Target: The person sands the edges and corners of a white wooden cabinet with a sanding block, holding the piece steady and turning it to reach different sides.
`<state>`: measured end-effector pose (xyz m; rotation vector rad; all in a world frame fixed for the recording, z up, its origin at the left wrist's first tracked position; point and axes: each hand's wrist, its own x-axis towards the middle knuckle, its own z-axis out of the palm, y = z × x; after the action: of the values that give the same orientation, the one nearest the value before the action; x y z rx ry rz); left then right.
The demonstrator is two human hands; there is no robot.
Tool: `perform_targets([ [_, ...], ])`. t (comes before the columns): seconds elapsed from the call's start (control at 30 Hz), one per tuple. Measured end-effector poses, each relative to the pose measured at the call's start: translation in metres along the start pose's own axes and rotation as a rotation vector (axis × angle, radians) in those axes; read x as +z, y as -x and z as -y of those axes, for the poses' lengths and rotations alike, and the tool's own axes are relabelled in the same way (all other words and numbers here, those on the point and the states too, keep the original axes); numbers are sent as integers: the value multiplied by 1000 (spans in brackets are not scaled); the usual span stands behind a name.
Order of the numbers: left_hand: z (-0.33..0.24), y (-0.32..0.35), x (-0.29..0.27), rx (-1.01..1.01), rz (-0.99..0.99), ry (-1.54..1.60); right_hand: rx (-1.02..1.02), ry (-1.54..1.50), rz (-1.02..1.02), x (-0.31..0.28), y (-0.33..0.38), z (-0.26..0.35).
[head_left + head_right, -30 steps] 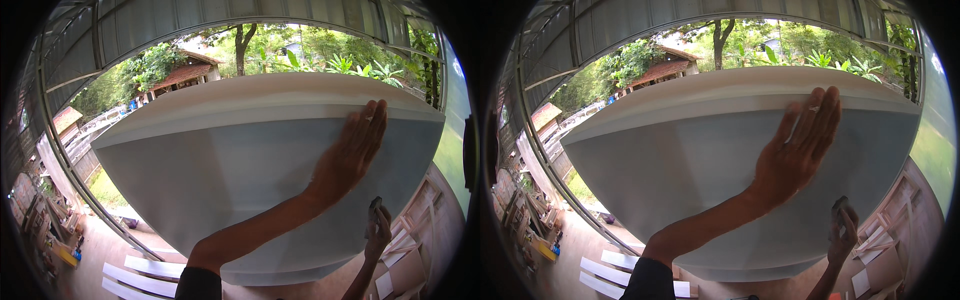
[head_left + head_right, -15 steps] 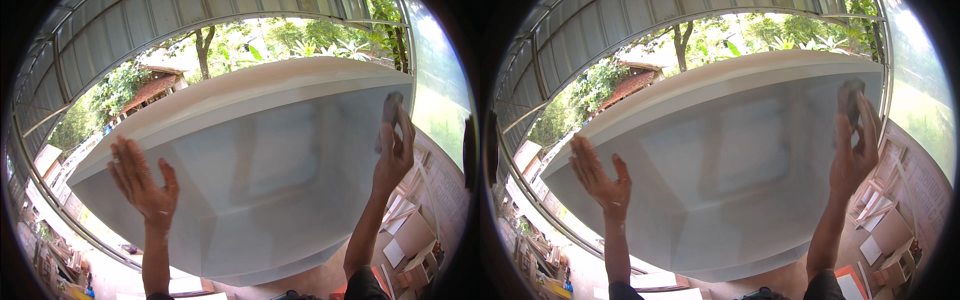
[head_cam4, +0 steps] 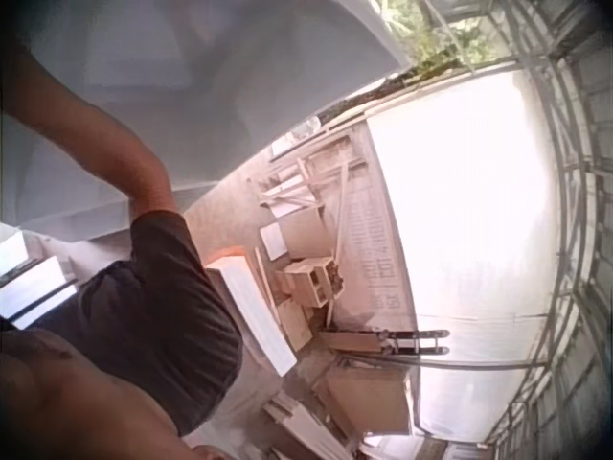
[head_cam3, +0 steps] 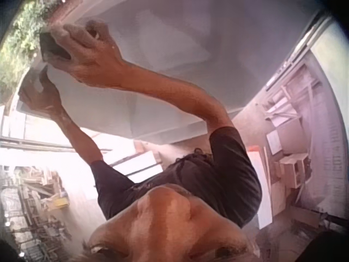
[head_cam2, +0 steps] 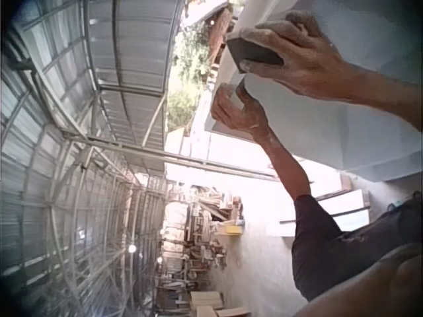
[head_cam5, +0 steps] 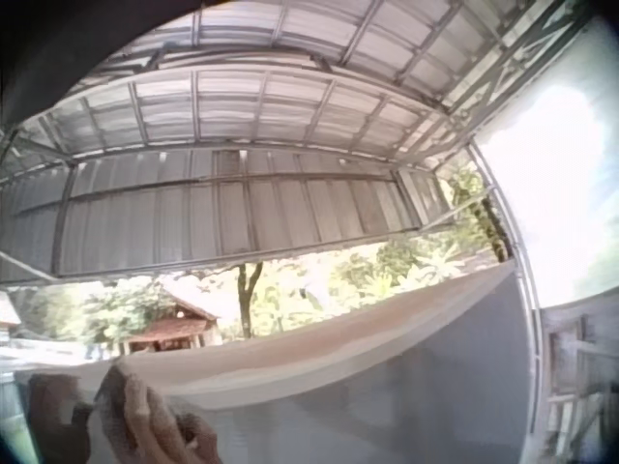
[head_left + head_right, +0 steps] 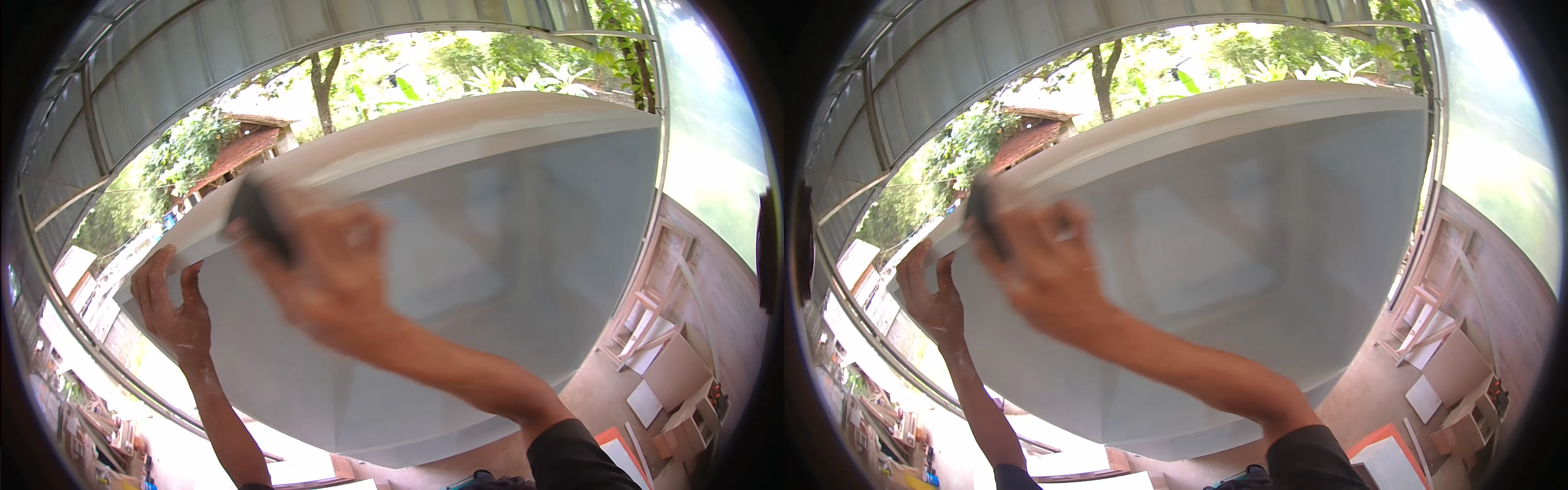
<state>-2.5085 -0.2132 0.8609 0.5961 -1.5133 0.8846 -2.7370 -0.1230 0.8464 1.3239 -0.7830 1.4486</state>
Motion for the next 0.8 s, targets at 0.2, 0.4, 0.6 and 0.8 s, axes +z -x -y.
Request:
perform_targets([
  [0.2,9,-1,2,-22,7,-10,-28,111,155,-34,7,-47],
  [0.4,11,5,9,-84,3,53,269,457,-196,-189,-7,-236],
  [0.6,17,2,9,-51,27,10,385,500,-226,-223,-23,-257],
  [0.8,10,5,10,-193,101,70,-27,356,386,-191,-40,-183],
])
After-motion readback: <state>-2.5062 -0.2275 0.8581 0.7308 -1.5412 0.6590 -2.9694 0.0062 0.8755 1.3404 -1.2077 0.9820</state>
